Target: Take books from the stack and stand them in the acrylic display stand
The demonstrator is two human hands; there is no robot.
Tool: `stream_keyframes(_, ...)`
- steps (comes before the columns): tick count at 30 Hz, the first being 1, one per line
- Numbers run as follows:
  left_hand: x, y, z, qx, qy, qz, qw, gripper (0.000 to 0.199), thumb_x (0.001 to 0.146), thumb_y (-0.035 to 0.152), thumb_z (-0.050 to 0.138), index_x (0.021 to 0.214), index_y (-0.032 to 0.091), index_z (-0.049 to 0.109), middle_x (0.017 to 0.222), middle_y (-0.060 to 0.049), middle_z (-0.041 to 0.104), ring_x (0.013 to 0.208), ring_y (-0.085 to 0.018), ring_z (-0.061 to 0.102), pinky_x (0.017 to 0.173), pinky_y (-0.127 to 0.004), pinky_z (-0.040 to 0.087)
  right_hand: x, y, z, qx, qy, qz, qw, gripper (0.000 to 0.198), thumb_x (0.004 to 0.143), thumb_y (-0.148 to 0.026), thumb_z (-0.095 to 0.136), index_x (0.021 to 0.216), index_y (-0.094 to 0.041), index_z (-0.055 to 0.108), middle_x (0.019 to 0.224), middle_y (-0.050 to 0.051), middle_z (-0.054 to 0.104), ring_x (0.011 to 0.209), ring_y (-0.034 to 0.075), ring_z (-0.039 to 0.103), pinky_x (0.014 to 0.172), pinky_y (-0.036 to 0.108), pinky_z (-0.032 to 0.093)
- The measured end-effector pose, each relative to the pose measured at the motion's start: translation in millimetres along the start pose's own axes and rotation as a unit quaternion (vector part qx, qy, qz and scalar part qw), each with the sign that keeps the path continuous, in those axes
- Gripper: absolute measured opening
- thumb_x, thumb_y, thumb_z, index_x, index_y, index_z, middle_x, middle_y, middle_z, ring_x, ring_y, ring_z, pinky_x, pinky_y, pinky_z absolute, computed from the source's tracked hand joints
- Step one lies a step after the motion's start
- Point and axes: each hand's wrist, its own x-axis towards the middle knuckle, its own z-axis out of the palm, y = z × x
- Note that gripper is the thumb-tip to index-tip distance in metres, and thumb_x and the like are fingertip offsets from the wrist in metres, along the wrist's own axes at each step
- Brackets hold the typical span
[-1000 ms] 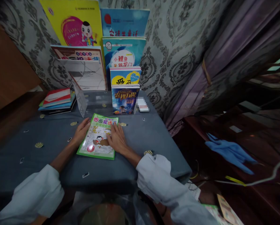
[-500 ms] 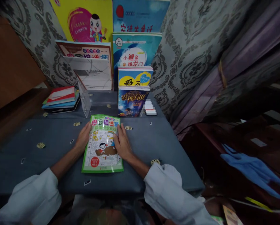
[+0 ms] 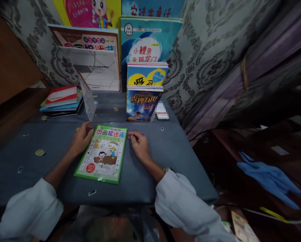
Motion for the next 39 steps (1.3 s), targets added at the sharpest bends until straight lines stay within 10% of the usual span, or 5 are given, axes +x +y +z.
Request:
stream_keyframes(10,-40,34,15,0.189,-0.142,0.181,0.955,0.038,0.103,0.037,0.038,0.130,0.020,0.060,0.138,-0.013,0.060,0.135,-0.028,0.050,0.116,-0.050,0.037,-3,-6,2,-0.012,-0.030,0.007,0.999,0.028,0.084,-0.041,0.057,0.098,-0.021,0.072,0.093,0.007,0.075,0.074,0.020,0.073,0.059,0.032,0.060)
stream_keyframes(23,-63,50,40,0.207,-0.200,0.133,0.948,0.072,0.097,0.064,0.045,0.155,0.020,0.039,0.161,-0.017,0.038,0.154,-0.036,0.021,0.122,-0.062,0.016,-12,-29,7,0.182,-0.065,0.011,0.981,0.036,0.086,-0.052,0.067,0.103,-0.022,0.073,0.105,0.006,0.075,0.077,0.017,0.075,0.074,0.034,0.065)
stream_keyframes(39,-61,56,38,0.198,-0.202,0.122,0.951,0.056,0.105,0.049,0.034,0.158,0.028,0.034,0.164,-0.010,0.035,0.154,-0.036,0.023,0.120,-0.066,0.018,-18,-42,6,0.213,-0.101,-0.013,0.972,0.040,0.090,-0.057,0.061,0.104,-0.021,0.072,0.110,0.009,0.075,0.102,0.024,0.074,0.092,0.042,0.060)
